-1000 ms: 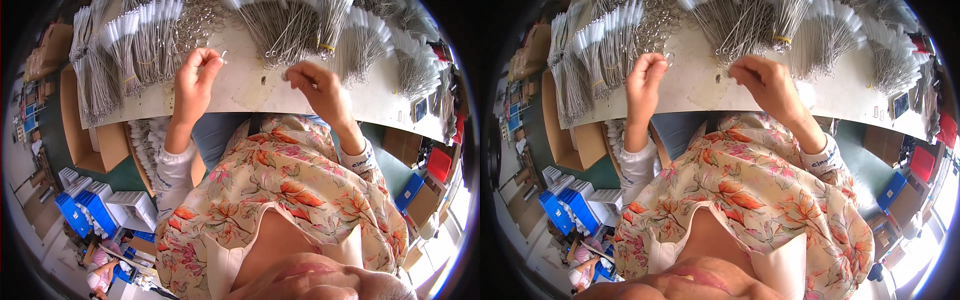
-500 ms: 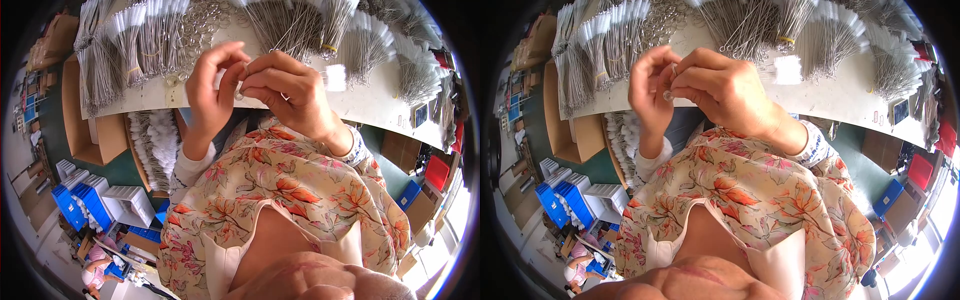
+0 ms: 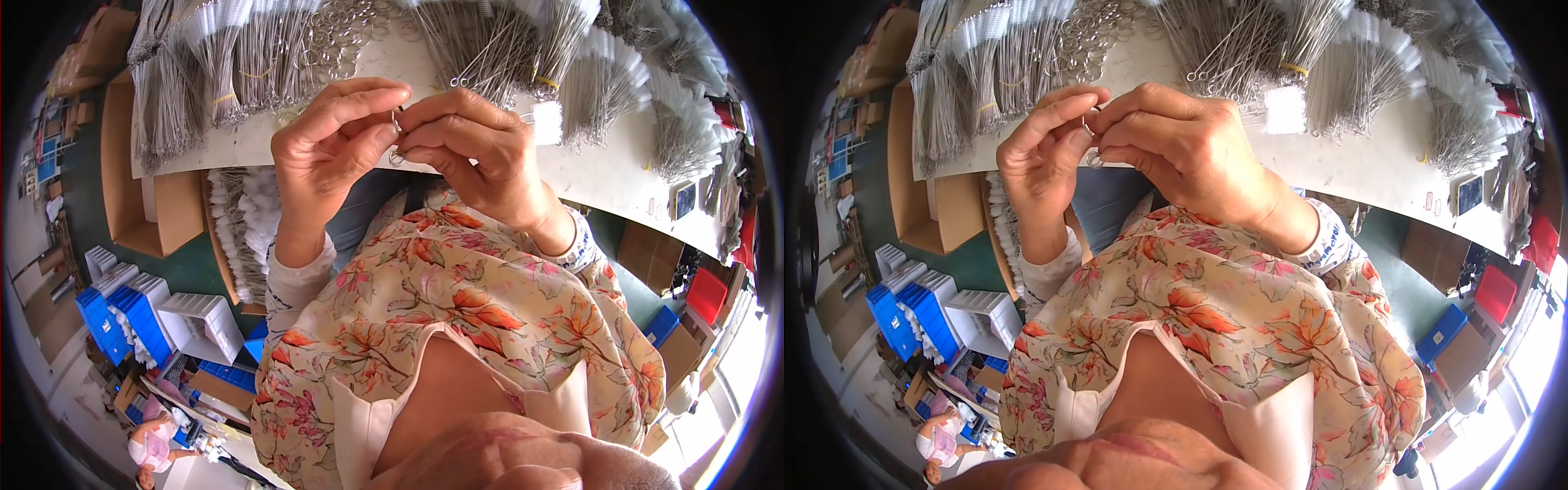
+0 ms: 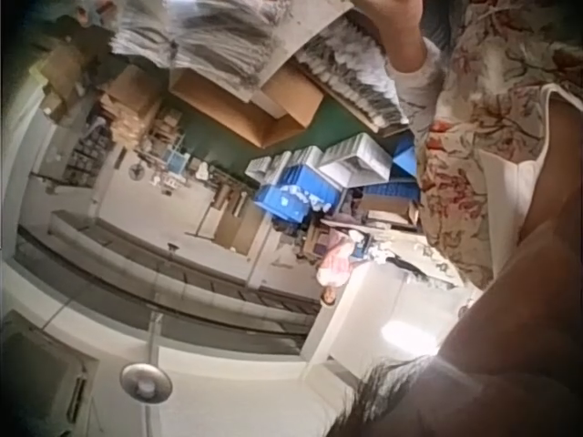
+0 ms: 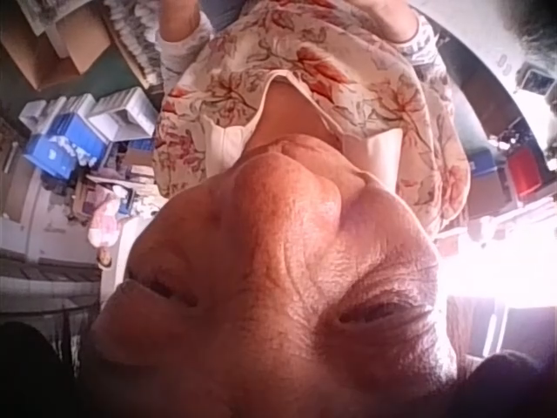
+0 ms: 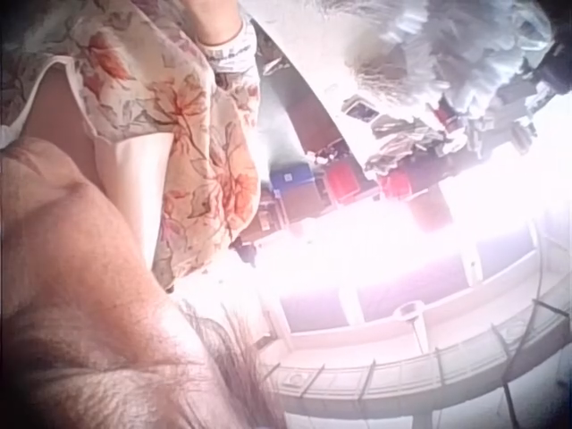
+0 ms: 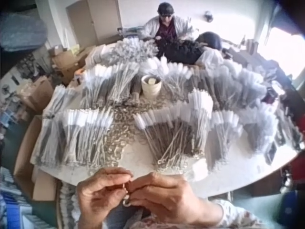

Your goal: Sorting and inspecting white-bristled wire brushes at a factory workstation.

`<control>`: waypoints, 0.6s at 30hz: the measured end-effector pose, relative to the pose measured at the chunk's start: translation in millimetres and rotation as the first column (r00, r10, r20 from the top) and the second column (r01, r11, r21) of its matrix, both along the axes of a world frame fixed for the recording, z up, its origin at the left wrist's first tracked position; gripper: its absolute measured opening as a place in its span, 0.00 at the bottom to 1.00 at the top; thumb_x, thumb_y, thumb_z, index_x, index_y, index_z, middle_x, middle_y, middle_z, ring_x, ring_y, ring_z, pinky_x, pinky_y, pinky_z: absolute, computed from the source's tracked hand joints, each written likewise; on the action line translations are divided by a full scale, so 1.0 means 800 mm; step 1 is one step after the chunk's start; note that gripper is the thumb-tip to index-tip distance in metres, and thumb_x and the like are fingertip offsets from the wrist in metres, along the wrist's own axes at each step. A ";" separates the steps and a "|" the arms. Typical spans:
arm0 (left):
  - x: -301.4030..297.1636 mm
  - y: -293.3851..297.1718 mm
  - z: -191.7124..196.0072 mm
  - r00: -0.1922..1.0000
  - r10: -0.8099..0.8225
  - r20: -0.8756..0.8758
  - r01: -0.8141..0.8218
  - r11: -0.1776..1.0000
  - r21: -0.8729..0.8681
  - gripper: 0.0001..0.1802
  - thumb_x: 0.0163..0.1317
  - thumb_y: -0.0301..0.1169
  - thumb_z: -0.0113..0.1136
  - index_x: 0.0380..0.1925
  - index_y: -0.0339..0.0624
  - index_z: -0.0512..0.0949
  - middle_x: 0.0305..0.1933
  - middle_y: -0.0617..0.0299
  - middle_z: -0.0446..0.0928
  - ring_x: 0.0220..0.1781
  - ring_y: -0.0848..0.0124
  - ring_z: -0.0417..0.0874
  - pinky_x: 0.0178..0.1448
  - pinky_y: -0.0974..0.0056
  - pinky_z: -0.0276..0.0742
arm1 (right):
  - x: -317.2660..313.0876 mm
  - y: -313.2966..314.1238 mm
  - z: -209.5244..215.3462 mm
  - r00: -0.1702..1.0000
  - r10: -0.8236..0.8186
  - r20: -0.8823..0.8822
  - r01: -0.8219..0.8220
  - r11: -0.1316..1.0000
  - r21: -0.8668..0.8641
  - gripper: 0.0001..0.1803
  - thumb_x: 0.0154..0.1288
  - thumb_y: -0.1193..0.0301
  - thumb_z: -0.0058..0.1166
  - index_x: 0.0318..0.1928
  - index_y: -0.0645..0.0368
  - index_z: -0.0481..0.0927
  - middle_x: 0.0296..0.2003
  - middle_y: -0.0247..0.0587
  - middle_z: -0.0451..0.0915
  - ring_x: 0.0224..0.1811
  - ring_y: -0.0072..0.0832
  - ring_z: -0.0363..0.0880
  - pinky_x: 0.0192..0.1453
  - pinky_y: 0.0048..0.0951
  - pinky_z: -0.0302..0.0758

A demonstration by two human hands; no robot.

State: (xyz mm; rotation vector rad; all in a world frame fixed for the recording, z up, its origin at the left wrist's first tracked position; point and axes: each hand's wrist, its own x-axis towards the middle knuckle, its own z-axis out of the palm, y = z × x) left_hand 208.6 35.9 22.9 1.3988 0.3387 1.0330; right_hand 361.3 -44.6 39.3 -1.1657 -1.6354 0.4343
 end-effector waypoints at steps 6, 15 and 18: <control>-0.006 0.009 0.018 0.978 -0.015 -0.206 0.053 0.982 0.183 0.15 0.50 0.12 0.57 0.40 0.30 0.77 0.41 0.53 0.77 0.38 0.73 0.80 0.40 0.74 0.79 | 0.000 0.001 -0.002 0.998 0.005 0.067 -0.003 1.000 -0.027 0.05 0.50 0.77 0.59 0.30 0.60 0.78 0.34 0.36 0.78 0.31 0.31 0.80 0.32 0.27 0.76; 0.012 0.005 0.018 0.950 0.190 -0.249 -0.104 0.942 0.320 0.17 0.47 0.12 0.58 0.40 0.29 0.77 0.39 0.52 0.78 0.37 0.71 0.82 0.41 0.72 0.80 | 0.003 0.008 0.000 0.848 -0.176 -0.500 -0.044 0.917 -0.396 0.07 0.62 0.72 0.54 0.37 0.63 0.78 0.30 0.34 0.73 0.27 0.18 0.71 0.32 0.19 0.69; 0.013 0.009 0.011 0.966 0.131 -0.225 -0.086 0.976 0.200 0.16 0.49 0.12 0.57 0.40 0.28 0.77 0.39 0.53 0.78 0.37 0.71 0.82 0.41 0.72 0.80 | 0.006 0.013 -0.004 0.785 -0.133 -0.605 -0.127 0.921 -0.367 0.08 0.61 0.71 0.54 0.36 0.64 0.78 0.32 0.37 0.77 0.27 0.18 0.72 0.31 0.17 0.68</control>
